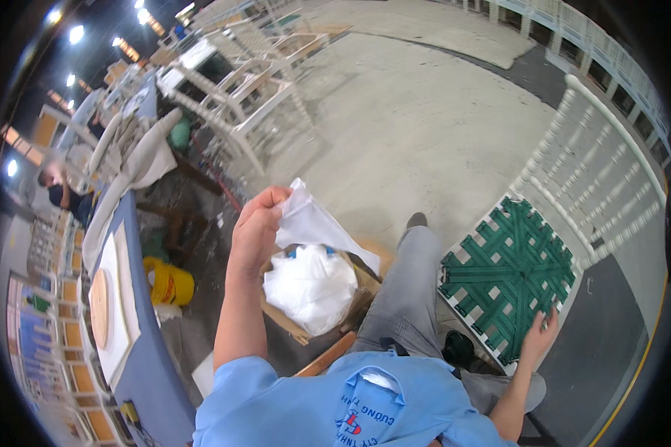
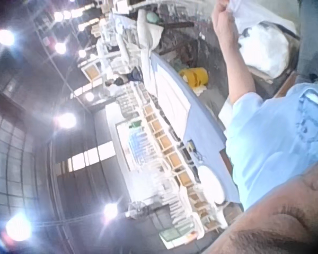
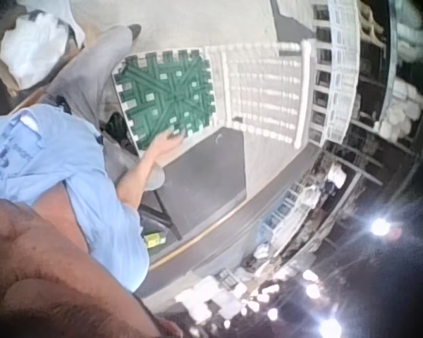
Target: The person weaves green plastic strips into the seat of a white wooden chair, using a staple gun to secure the strips. They then place a white fabric sheet over the woven seat and staple it in place.
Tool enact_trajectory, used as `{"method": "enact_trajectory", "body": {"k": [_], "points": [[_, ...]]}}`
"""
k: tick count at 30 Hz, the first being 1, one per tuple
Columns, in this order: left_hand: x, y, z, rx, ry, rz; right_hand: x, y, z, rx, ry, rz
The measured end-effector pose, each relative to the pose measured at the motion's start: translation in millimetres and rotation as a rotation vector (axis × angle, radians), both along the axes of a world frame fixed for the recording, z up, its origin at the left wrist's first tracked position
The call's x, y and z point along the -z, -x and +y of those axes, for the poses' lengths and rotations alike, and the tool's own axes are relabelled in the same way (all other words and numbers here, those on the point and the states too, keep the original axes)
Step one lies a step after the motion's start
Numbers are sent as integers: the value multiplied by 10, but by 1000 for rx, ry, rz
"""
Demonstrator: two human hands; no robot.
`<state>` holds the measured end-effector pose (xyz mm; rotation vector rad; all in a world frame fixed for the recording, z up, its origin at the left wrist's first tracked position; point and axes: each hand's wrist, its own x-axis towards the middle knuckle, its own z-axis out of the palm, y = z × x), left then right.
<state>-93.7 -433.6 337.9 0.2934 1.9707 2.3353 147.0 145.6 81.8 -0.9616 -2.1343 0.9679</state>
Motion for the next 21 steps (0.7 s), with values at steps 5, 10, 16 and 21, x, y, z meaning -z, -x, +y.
{"method": "enact_trajectory", "body": {"k": [5, 10, 16, 21], "points": [[-454, -80, 403, 235, 49, 31, -1106, 861, -1087, -536, 176, 272], [-705, 96, 992, 346, -66, 113, -2157, 1403, -2248, -775, -73, 399], [-1172, 378, 1822, 213, -199, 231, -2025, 2387, -1580, -579, 194, 327], [-1191, 947, 1679, -12, -206, 119, -2605, 2444, -628, -412, -239, 356]]}}
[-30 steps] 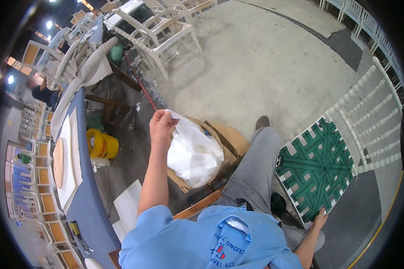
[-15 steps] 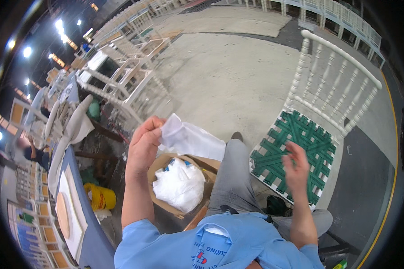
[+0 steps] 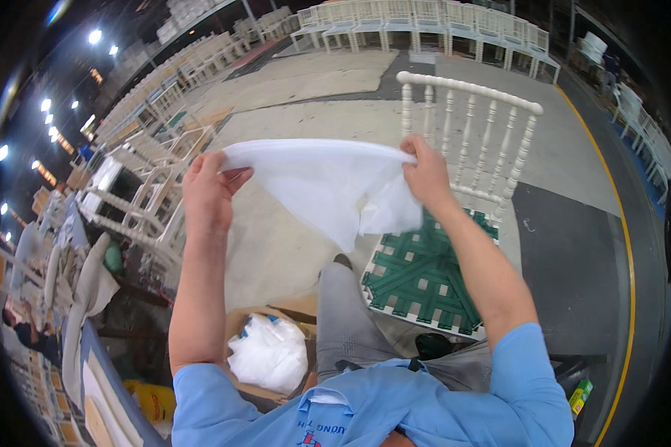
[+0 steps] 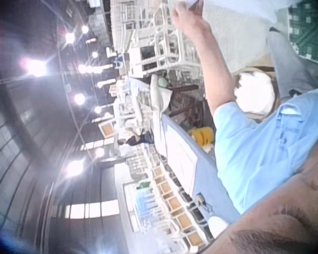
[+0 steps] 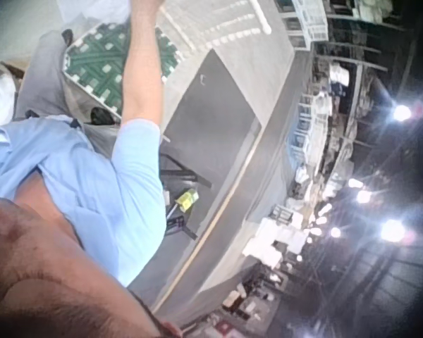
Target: The person weaves green plastic strips into the seat of a white wooden chair, using a staple gun to secure the strips. They then place a white fabric sheet over the woven seat and staple it in place.
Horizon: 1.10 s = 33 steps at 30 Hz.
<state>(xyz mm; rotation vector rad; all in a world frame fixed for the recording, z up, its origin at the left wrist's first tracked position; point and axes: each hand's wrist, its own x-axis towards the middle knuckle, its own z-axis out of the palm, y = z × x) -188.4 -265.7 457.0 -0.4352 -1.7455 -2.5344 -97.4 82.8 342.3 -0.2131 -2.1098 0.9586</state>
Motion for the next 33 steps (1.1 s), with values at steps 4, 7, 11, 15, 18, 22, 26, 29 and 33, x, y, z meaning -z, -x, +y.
{"method": "enact_trajectory", "body": {"k": [4, 7, 11, 15, 18, 22, 26, 29, 33], "points": [[7, 388, 83, -126, 66, -111, -591, -3, 611, 84, -378, -86], [-31, 635, 222, -138, 82, -160, -946, -42, 911, 139, -479, -83], [-103, 852, 265, -102, 71, -183, -1141, -73, 1053, 169, -420, -142], [-151, 935, 349, -54, 53, -185, -1167, -157, 1250, 205, -447, -215], [-117, 947, 397, -21, 63, -204, -1098, -275, 1396, 167, -356, -289], [28, 909, 404, 54, 131, -267, -1046, -571, 1598, 38, -286, -429], [580, 688, 391, 149, 366, -280, -572, -1080, 1639, -18, -268, -609], [1109, 446, 281, 293, 620, -376, -100, -1525, 1610, -63, -225, -725], [1817, 157, 384, 518, 866, -518, 652, -2134, 1583, -47, -172, -761]]}}
